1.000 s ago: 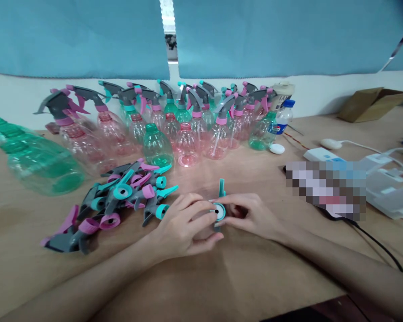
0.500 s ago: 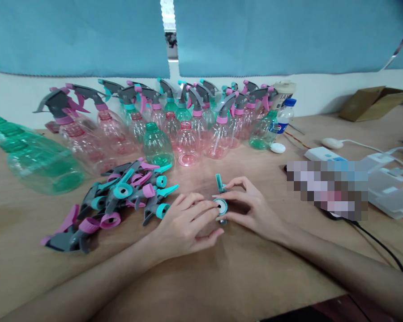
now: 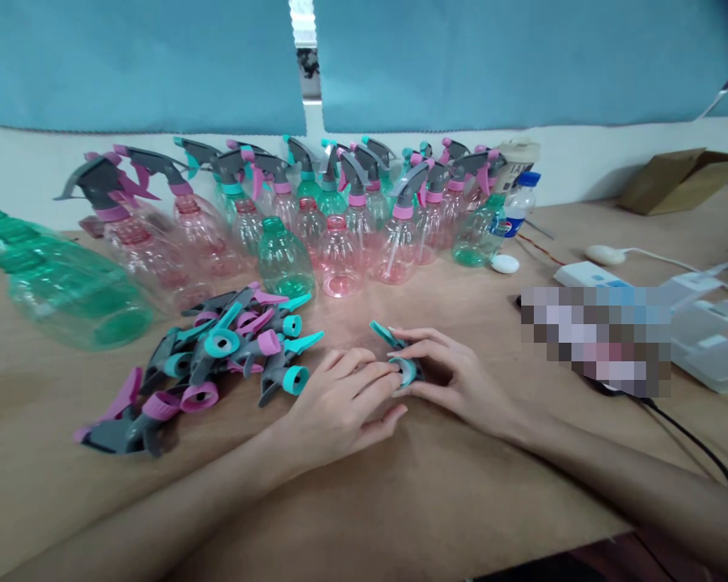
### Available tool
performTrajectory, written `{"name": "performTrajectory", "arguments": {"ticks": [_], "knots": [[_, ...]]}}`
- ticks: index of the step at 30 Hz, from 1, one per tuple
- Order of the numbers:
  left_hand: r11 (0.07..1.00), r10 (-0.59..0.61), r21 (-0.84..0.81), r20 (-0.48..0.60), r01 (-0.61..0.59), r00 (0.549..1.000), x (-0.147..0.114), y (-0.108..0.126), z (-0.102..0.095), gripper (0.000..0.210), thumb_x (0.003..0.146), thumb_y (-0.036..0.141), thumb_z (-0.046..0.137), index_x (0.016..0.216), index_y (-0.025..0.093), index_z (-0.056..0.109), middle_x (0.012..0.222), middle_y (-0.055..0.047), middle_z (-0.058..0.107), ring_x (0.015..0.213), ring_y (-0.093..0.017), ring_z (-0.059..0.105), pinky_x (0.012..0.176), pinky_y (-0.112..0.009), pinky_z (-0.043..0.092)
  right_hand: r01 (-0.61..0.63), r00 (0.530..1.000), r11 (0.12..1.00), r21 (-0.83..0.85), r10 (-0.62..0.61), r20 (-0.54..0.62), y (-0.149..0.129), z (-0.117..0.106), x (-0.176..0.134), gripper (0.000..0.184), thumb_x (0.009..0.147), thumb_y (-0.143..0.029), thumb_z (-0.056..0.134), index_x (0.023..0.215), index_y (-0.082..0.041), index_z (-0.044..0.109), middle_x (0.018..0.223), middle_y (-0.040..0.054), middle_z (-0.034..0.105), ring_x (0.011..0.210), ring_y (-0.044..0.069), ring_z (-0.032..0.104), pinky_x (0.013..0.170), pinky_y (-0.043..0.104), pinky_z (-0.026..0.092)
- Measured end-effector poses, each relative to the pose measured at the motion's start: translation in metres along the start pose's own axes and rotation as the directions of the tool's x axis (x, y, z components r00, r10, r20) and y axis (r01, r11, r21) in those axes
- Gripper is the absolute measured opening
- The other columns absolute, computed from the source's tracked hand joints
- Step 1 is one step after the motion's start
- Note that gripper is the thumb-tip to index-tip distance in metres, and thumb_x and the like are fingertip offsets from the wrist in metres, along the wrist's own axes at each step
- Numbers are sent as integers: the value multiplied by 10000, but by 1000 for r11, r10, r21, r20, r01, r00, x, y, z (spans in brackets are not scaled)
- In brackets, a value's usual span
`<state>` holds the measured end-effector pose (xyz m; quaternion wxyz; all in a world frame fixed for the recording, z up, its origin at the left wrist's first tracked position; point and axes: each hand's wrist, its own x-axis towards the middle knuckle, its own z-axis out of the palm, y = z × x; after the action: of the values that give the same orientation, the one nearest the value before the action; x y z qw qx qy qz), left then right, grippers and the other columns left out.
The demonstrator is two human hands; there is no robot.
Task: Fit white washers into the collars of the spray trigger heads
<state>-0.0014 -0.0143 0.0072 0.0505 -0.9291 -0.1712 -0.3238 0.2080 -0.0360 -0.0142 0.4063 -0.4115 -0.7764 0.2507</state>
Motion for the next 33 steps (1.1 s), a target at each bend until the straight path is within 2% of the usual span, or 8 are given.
{"name": "performTrajectory", "arguments": {"ticks": [7, 15, 21, 27, 31, 33], "knots": [[1000, -11, -10, 13, 11, 1000, 0, 2, 1, 284, 828, 256, 629, 1088, 162, 564, 995, -33, 698, 907, -206, 553, 754, -325, 431, -70, 996, 978, 194, 78, -36, 3, 3, -2, 229, 780, -259, 703, 993, -255, 618, 1250, 71, 556, 1184, 243, 540, 984, 459, 448], [1000, -16, 10, 2, 16, 1000, 1, 4, -1, 199, 810, 258, 627, 989, 179, 596, 983, -33, 701, 874, -205, 571, 726, -327, 399, -102, 994, 956, 275, 110, -12, 4, 5, -2, 221, 781, -259, 706, 982, -254, 615, 1263, 71, 539, 1193, 242, 534, 1002, 471, 434], [999, -37, 21, -16, 37, 999, 5, 9, -2, 224, 821, 264, 614, 1021, 166, 585, 965, -34, 708, 891, -210, 580, 755, -339, 394, -90, 994, 955, 283, 105, -38, 5, 5, -4, 209, 786, -285, 698, 972, -252, 607, 1252, 72, 556, 1169, 242, 554, 980, 467, 457], [999, -22, 36, -33, 23, 999, 4, 6, -1, 156, 820, 263, 616, 946, 174, 593, 981, -53, 685, 911, -218, 583, 763, -351, 402, -57, 998, 975, 215, 64, -26, 0, 4, -2, 200, 784, -265, 701, 962, -246, 613, 1261, 76, 556, 1189, 246, 539, 991, 460, 446], [992, -85, 82, -99, 93, 991, 2, 1, -1, 193, 806, 300, 626, 965, 193, 605, 1034, -109, 635, 930, -261, 571, 751, -397, 408, -61, 997, 969, 240, 70, -29, -1, 5, -1, 195, 783, -263, 700, 957, -248, 612, 1263, 74, 557, 1182, 246, 547, 993, 462, 443], [992, -113, 48, -96, 118, 989, 2, 2, 0, 237, 805, 313, 628, 1004, 188, 600, 1043, -120, 619, 939, -265, 567, 762, -411, 420, -44, 998, 975, 218, 52, -31, -2, 5, -1, 197, 783, -251, 699, 960, -246, 613, 1257, 76, 562, 1182, 245, 546, 986, 460, 448]]}}
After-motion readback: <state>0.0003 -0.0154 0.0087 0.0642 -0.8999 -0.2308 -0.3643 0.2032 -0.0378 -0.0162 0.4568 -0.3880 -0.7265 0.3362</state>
